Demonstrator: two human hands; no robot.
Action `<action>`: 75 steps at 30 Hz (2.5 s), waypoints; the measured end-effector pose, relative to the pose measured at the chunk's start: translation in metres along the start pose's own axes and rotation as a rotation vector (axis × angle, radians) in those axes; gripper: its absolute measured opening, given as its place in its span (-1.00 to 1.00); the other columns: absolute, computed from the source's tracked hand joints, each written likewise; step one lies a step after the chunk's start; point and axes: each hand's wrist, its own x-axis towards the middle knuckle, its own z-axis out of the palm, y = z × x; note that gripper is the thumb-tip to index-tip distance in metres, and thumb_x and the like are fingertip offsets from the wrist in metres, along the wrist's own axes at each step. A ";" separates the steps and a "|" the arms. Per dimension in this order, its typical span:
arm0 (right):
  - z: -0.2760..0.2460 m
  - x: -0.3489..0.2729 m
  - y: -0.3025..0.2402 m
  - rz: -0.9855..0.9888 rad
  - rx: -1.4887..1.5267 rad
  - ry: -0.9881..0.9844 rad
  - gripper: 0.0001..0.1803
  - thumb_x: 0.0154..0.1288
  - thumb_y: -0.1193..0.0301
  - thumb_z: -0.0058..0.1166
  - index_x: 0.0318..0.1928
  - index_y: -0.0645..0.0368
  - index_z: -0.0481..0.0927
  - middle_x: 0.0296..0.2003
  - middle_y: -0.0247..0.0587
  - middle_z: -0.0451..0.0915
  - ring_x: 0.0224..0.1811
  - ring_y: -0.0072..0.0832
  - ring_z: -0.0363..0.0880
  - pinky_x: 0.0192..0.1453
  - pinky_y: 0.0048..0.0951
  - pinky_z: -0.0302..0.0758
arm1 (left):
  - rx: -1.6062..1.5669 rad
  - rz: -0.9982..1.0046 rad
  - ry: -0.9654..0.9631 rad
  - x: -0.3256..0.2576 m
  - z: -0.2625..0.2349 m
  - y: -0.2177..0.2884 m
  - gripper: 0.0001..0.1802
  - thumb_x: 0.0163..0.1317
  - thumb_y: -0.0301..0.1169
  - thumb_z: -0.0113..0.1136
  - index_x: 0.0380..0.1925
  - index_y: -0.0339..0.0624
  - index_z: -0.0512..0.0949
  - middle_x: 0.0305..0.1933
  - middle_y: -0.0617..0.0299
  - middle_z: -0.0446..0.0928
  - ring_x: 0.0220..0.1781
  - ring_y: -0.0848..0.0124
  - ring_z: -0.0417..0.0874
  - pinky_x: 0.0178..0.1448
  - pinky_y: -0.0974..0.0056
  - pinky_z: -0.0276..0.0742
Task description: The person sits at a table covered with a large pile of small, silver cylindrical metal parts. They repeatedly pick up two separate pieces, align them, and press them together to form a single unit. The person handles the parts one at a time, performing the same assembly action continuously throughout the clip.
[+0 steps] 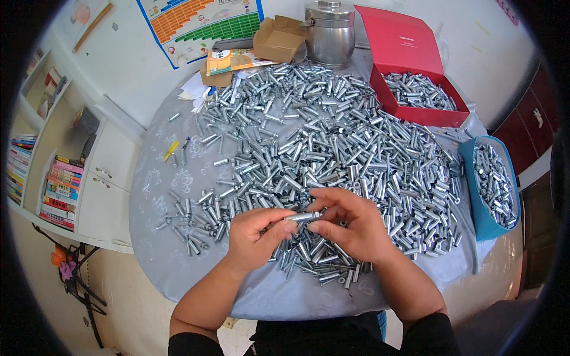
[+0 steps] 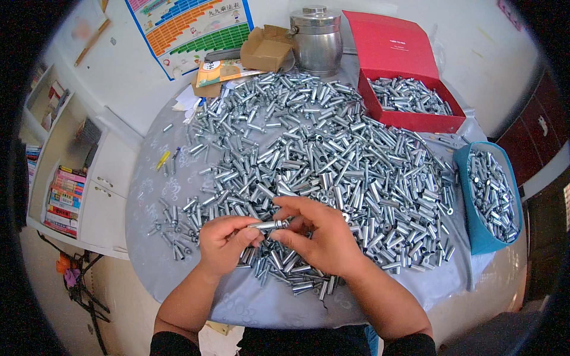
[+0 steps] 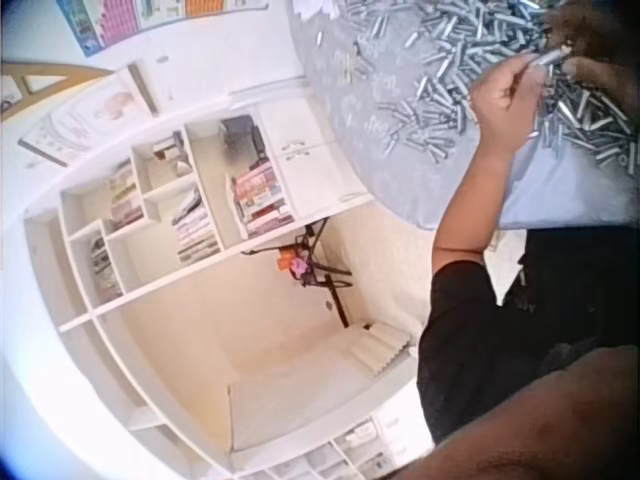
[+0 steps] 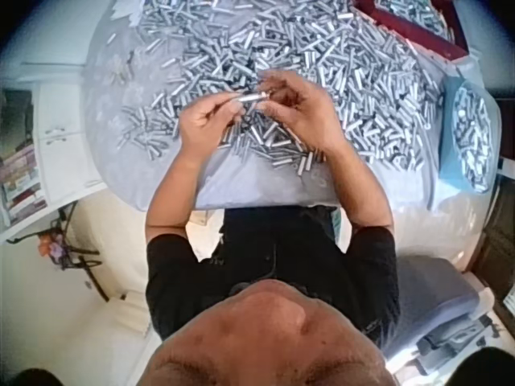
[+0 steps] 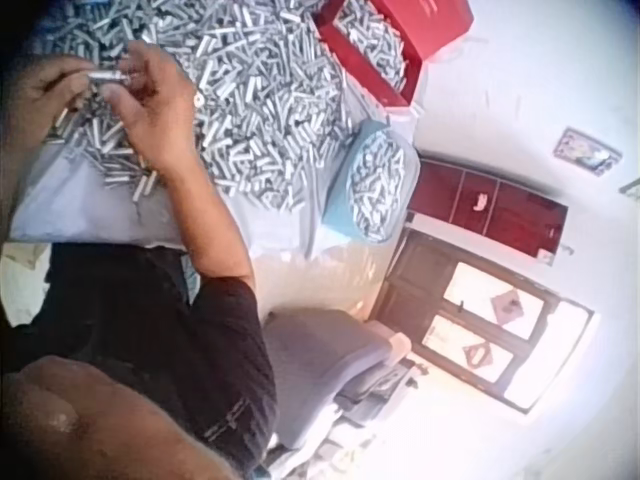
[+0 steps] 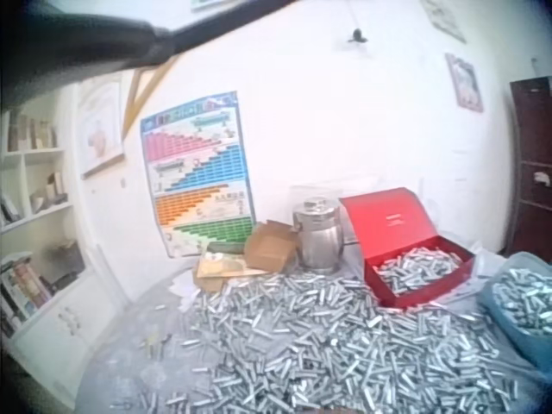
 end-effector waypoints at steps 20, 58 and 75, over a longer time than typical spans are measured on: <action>-0.022 0.005 -0.005 0.264 0.099 -0.016 -0.81 0.35 0.50 0.16 -0.05 0.26 0.61 -0.35 -0.35 0.61 -0.47 -0.70 0.52 -0.39 -0.66 0.47 | -0.194 -0.374 0.054 0.022 0.021 0.029 -0.77 0.34 -0.40 0.20 -0.17 -0.38 0.63 -0.39 0.18 0.65 -0.42 0.54 0.60 -0.32 0.46 0.52; -0.018 0.005 -0.005 0.219 0.030 -0.030 -0.77 0.39 0.47 0.12 -0.01 0.31 0.58 -0.40 -0.35 0.58 -0.49 -0.71 0.49 -0.41 -0.65 0.45 | -0.267 -0.172 0.192 0.006 0.034 -0.004 -0.76 0.34 -0.42 0.20 -0.10 -0.37 0.63 -0.39 0.13 0.66 -0.49 0.55 0.58 -0.46 0.52 0.42; -0.016 0.005 0.000 0.146 0.012 0.027 -0.80 0.36 0.48 0.16 -0.05 0.28 0.60 -0.38 -0.36 0.59 -0.48 -0.71 0.48 -0.40 -0.64 0.45 | -0.266 -0.178 0.205 0.005 0.034 -0.004 -0.75 0.36 -0.37 0.19 -0.14 -0.36 0.62 -0.41 0.15 0.65 -0.51 0.55 0.58 -0.49 0.52 0.39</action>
